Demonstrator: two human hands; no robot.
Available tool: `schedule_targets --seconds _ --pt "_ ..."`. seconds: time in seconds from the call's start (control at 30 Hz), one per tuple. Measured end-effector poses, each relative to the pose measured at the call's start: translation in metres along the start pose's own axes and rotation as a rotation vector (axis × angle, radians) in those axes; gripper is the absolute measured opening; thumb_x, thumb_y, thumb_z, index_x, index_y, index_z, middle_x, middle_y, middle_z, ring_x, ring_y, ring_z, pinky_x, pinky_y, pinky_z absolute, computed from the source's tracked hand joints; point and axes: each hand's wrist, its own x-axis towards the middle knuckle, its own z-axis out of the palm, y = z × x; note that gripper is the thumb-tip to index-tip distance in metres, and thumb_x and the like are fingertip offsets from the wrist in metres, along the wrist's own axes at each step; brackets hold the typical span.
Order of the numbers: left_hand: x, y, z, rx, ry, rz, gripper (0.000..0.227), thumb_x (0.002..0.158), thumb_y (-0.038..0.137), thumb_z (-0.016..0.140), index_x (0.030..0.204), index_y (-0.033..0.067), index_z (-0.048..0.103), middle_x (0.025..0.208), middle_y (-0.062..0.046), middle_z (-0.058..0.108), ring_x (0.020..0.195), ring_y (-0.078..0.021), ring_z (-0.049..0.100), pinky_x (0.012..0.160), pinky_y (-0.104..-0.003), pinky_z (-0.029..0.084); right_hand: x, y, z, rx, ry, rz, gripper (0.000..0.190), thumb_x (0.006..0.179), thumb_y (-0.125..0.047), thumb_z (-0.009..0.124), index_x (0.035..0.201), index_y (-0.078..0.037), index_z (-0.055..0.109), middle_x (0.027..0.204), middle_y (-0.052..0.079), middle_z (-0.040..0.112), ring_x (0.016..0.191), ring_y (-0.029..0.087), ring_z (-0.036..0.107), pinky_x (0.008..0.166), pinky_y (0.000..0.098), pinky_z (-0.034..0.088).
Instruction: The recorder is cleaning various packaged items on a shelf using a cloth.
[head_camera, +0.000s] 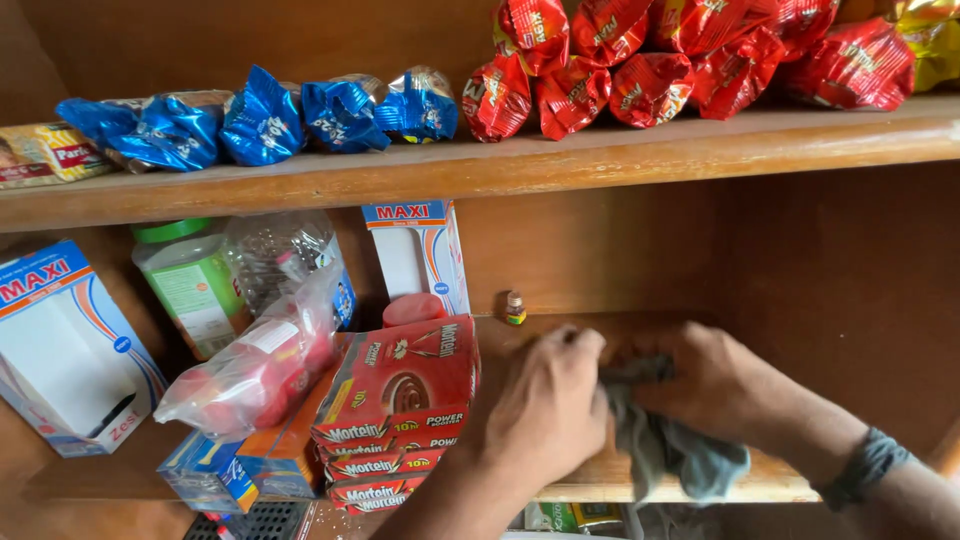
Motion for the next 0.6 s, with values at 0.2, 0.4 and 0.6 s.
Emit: schedule_targets --seconds 0.2,0.4,0.6 --pt "-0.025 -0.012 -0.091 0.249 0.383 -0.287 0.023 0.087 0.022 0.066 0.106 0.0093 0.072 0.101 -0.019 0.074 0.101 -0.0375 0.070 0.091 -0.048 0.054 0.008 -0.075 -0.009 0.552 0.228 -0.287 0.036 0.081 -0.004 0.063 0.115 -0.006 0.076 0.085 0.008 0.080 0.070 0.014 0.070 0.065 0.0317 0.060" --pt "-0.076 -0.034 -0.078 0.533 0.216 -0.862 0.152 0.043 0.087 0.092 0.151 -0.0016 0.031 0.144 -0.031 0.041 0.130 -0.0468 0.042 0.101 -0.056 0.039 0.030 -0.123 0.027 0.814 0.200 -0.603 0.037 0.090 -0.006 0.062 0.127 -0.008 0.066 0.105 0.001 0.077 0.096 0.007 0.069 0.083 0.0246 0.059" --pt "-0.067 -0.012 -0.071 0.380 0.397 -1.035 0.120 0.049 0.057 0.092 0.144 0.0122 0.036 0.133 -0.015 0.050 0.130 -0.0355 0.046 0.109 -0.054 0.034 0.045 -0.135 0.078 0.142 0.209 -1.126 0.036 0.090 -0.012 0.072 0.126 -0.009 0.069 0.118 0.013 0.075 0.107 0.030 0.073 0.094 0.0380 0.056"
